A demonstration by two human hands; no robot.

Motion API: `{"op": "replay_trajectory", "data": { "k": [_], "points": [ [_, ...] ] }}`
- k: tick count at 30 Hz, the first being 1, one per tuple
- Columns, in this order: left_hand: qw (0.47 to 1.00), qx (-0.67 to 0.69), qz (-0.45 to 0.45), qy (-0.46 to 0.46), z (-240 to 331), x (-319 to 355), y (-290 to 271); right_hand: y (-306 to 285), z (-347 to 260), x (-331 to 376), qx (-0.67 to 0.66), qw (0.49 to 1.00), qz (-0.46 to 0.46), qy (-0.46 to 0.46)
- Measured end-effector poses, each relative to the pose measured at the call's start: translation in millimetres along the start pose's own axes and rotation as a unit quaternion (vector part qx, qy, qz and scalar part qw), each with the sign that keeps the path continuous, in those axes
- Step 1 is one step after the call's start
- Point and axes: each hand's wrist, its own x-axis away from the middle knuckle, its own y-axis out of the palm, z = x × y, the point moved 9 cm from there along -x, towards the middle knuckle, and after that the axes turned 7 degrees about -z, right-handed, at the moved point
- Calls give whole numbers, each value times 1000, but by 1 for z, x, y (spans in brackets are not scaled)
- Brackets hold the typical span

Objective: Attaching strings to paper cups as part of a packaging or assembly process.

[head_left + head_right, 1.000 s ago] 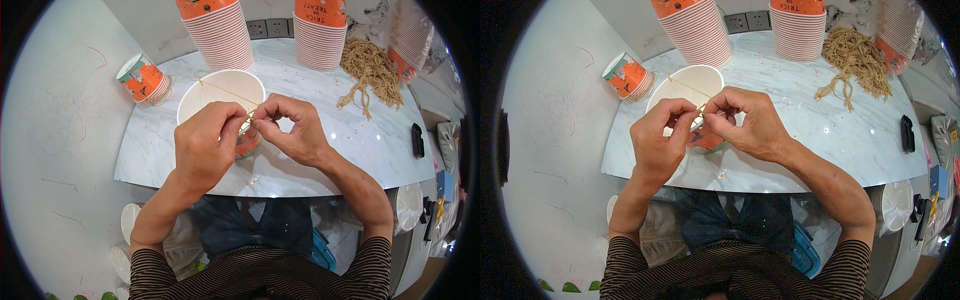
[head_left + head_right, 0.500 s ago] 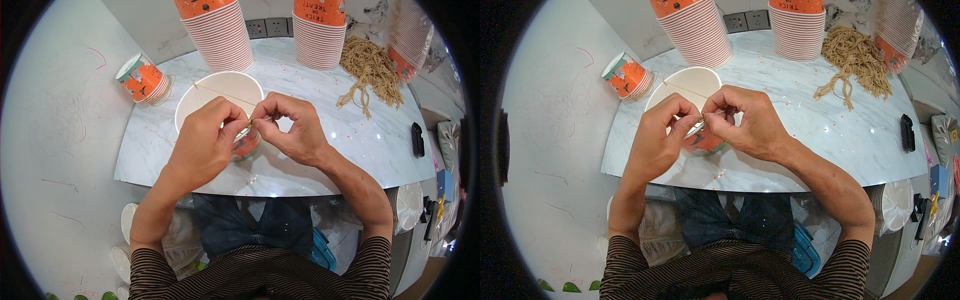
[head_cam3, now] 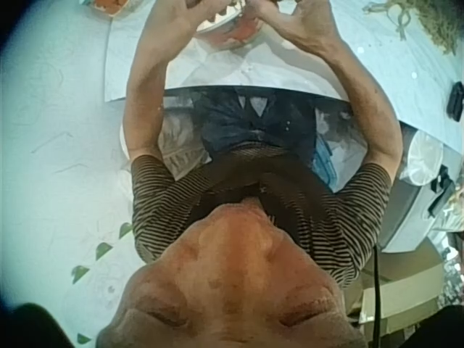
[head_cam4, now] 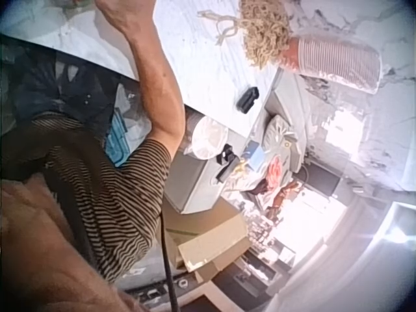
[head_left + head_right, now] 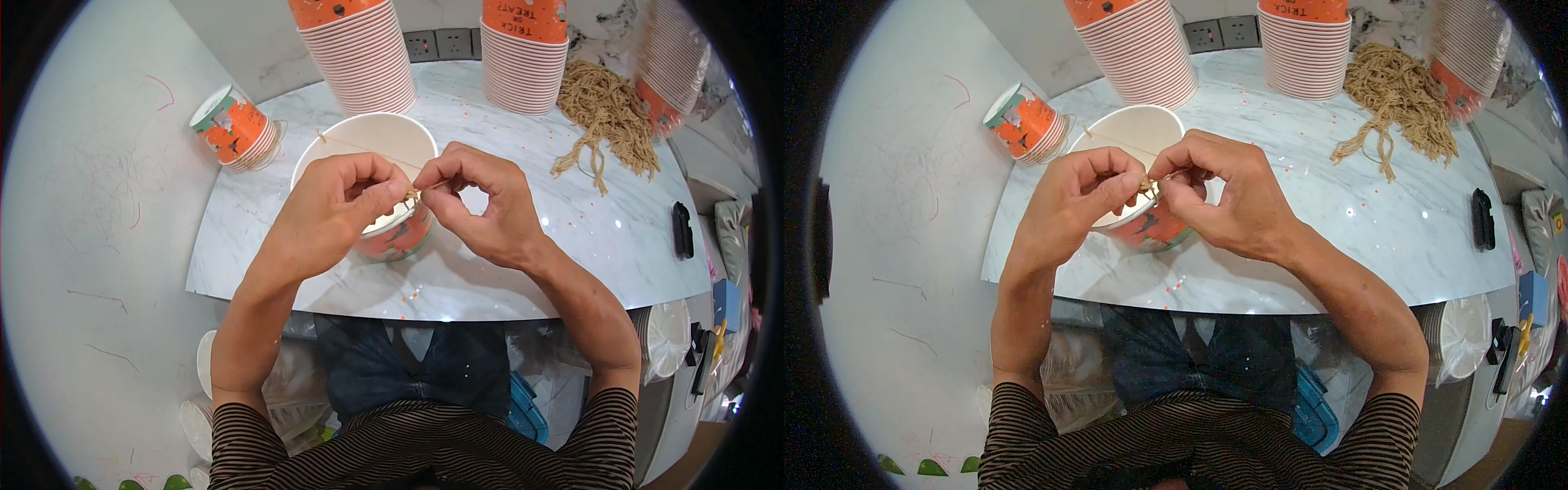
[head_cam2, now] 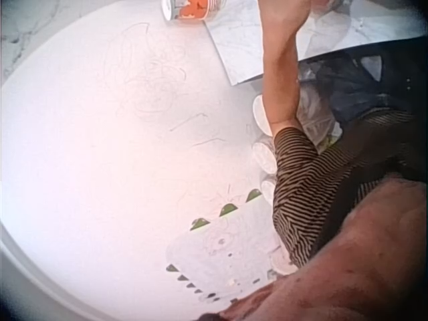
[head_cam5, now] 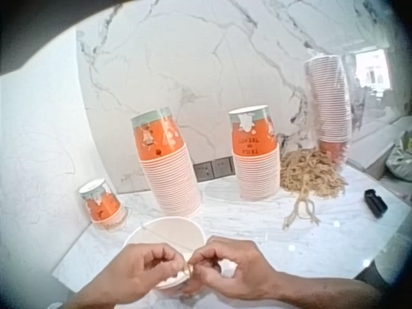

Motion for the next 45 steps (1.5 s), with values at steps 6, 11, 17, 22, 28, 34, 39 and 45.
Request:
{"op": "replay_trajectory", "data": {
  "k": [6,11,17,22,28,34,39,45],
  "points": [
    [999,27,25,-3,0,0,-1,-1,-14,0,74,996,11,-56],
    [998,64,11,-3,-7,-2,-1,0,-15,-1,83,994,13,-74],
    [996,74,45,-1,-2,-4,1,0,-18,-1,96,993,3,-65],
    [996,-26,77,-22,1,-4,0,-2,-12,-2,132,989,20,-64],
    [998,-4,55,-25,-4,-7,-2,-4,-11,-2,122,991,23,-46],
    [997,-68,32,-14,0,-5,-1,-6,-8,-3,96,995,15,-14],
    [994,-90,54,-26,4,-3,-3,-10,-12,-5,119,992,9,-36],
    [988,-142,51,-38,6,-1,-1,-18,-11,-5,127,990,18,-50]
  ]
}}
